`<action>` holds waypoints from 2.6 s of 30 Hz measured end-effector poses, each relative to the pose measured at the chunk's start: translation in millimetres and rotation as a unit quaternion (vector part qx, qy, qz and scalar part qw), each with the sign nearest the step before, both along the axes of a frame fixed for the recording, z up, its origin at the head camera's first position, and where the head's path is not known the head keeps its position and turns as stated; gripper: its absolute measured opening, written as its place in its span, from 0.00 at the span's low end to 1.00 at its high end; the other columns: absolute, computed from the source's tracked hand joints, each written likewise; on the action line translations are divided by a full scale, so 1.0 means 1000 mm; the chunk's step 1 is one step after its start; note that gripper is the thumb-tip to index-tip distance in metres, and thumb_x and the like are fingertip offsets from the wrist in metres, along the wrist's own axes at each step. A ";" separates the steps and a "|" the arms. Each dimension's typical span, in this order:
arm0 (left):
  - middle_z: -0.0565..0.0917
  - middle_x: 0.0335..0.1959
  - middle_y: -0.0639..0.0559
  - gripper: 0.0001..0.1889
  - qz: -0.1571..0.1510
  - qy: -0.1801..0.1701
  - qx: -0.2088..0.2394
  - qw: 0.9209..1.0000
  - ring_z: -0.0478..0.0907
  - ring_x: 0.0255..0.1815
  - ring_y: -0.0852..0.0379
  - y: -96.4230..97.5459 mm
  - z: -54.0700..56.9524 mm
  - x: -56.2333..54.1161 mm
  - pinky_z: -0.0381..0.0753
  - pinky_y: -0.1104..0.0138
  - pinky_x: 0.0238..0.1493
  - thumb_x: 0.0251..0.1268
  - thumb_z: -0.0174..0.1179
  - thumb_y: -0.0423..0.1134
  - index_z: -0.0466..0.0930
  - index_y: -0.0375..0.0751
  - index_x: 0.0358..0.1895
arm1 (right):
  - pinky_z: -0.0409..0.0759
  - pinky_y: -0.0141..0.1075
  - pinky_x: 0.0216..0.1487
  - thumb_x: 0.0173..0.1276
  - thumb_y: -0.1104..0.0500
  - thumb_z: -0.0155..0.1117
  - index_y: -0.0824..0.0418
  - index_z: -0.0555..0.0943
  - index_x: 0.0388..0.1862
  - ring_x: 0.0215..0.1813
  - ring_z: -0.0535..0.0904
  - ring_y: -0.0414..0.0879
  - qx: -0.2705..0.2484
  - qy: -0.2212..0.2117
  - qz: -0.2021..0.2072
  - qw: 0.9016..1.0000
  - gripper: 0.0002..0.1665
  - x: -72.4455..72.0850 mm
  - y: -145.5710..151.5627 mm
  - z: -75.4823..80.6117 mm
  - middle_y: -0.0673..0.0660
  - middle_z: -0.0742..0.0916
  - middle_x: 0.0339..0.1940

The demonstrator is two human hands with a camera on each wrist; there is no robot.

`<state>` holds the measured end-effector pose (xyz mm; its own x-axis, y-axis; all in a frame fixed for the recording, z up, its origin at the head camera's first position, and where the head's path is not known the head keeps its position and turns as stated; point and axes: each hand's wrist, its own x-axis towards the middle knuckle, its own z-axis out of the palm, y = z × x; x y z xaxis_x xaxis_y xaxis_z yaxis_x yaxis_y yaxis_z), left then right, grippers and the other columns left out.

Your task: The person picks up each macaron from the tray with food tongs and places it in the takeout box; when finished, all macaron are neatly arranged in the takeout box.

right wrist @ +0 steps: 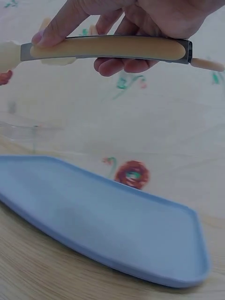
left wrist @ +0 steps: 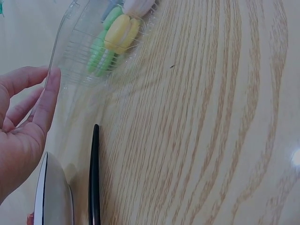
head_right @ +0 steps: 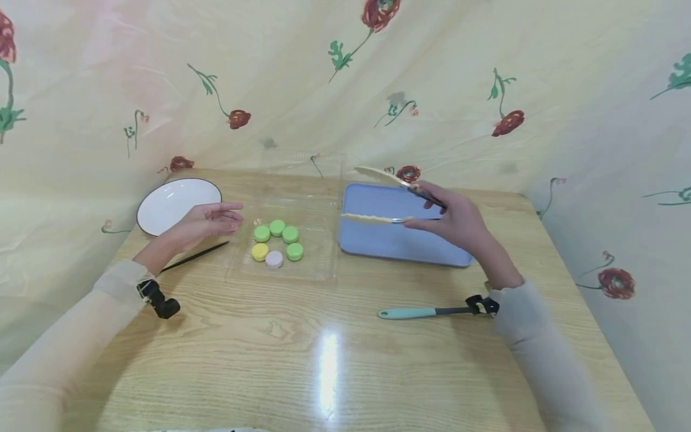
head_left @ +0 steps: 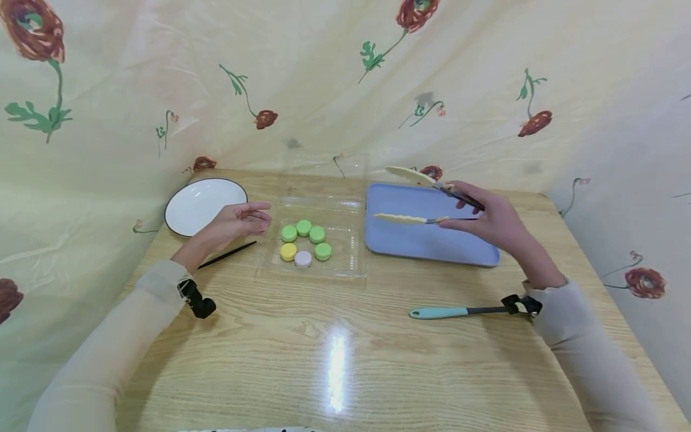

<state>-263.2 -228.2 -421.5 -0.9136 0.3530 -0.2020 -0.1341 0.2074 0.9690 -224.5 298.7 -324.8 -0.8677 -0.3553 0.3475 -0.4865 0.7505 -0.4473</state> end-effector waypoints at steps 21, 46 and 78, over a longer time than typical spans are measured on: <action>0.74 0.62 0.40 0.32 -0.006 0.002 -0.019 1.000 0.82 0.56 0.57 0.002 0.003 0.004 0.84 0.63 0.63 0.75 0.60 0.34 0.61 0.36 0.78 | 0.67 0.17 0.31 0.60 0.57 0.80 0.55 0.78 0.69 0.40 0.73 0.20 -0.057 -0.017 -0.146 0.988 0.38 -0.003 0.141 -0.014 0.21 0.77 0.41; 0.77 0.56 0.49 0.32 0.002 0.001 -0.006 1.000 0.81 0.55 0.59 0.002 0.003 0.005 0.86 0.69 0.57 0.75 0.59 0.31 0.60 0.33 0.78 | 0.67 0.20 0.28 0.64 0.46 0.76 0.62 0.75 0.68 0.33 0.68 0.30 -0.005 -0.086 -0.227 0.970 0.40 -0.011 0.202 -0.050 0.28 0.74 0.34; 0.77 0.56 0.48 0.31 0.004 0.000 -0.008 1.000 0.81 0.55 0.58 0.001 0.002 0.004 0.86 0.70 0.56 0.75 0.57 0.29 0.61 0.33 0.77 | 0.61 0.75 0.67 0.69 0.35 0.67 0.62 0.51 0.83 0.76 0.55 0.79 0.010 -0.220 -0.240 0.945 0.58 -0.009 0.242 -0.081 0.76 0.56 0.79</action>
<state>-258.8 -227.6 -420.0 -0.9167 0.3419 -0.2068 -0.1350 0.2222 0.9656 -233.1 541.0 -406.0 -0.9897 0.1138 -0.0873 0.1426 0.8483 -0.5100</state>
